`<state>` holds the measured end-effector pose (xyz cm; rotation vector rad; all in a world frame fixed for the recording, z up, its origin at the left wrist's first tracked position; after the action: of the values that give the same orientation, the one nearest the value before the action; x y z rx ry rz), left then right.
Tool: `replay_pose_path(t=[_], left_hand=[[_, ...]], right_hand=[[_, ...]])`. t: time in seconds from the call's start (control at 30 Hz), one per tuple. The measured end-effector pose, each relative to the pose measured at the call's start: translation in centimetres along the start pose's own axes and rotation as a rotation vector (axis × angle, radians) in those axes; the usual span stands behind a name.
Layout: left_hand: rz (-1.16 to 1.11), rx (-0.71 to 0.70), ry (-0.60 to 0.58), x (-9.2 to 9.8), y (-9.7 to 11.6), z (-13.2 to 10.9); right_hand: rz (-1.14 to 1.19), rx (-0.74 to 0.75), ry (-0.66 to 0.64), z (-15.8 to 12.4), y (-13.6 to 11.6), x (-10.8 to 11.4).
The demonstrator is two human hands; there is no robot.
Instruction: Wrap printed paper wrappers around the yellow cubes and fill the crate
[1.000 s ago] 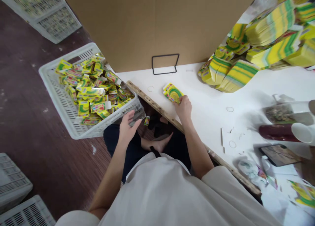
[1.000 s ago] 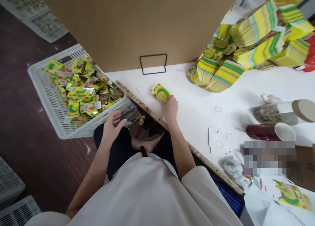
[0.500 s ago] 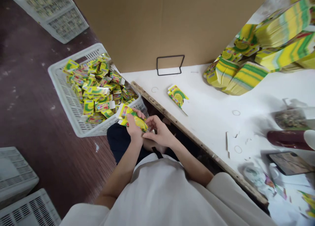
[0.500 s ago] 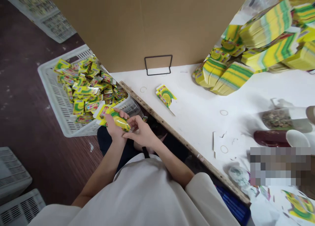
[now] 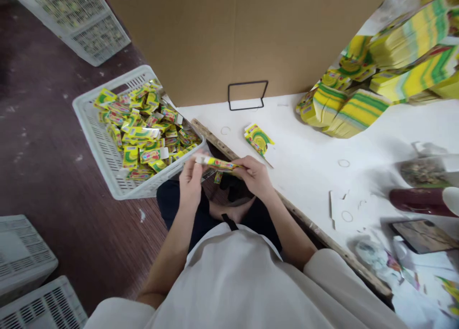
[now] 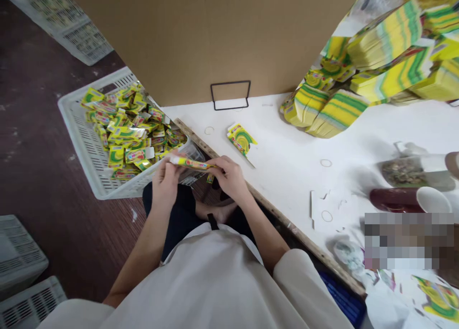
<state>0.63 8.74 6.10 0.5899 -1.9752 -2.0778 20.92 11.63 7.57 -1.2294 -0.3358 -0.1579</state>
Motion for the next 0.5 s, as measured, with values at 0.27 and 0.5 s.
replay_pose_path(t=[0.27, 0.5], left_hand=[[0.756, -0.061, -0.545, -0.4, 1.8, -0.5], [0.803, -0.279, -0.412, -1.9, 0.7, -2.8]], right_hand=[[-0.248, 0.332, -0.069, -0.8, -2.8, -0.4], [0.453, -0.391, 0.188, -1.3, 0.6, -2.4]])
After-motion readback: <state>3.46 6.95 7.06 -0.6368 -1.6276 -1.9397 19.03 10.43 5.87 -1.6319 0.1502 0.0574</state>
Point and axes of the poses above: each hand's wrist, its own z-axis towards the middle knuckle, its own x-axis out of the back of the hand, y = z × x, the point moved 3 cm from there along z, towards the middle knuckle, and after that the axes turned 7 degrees about y, right-handed, at the moved point
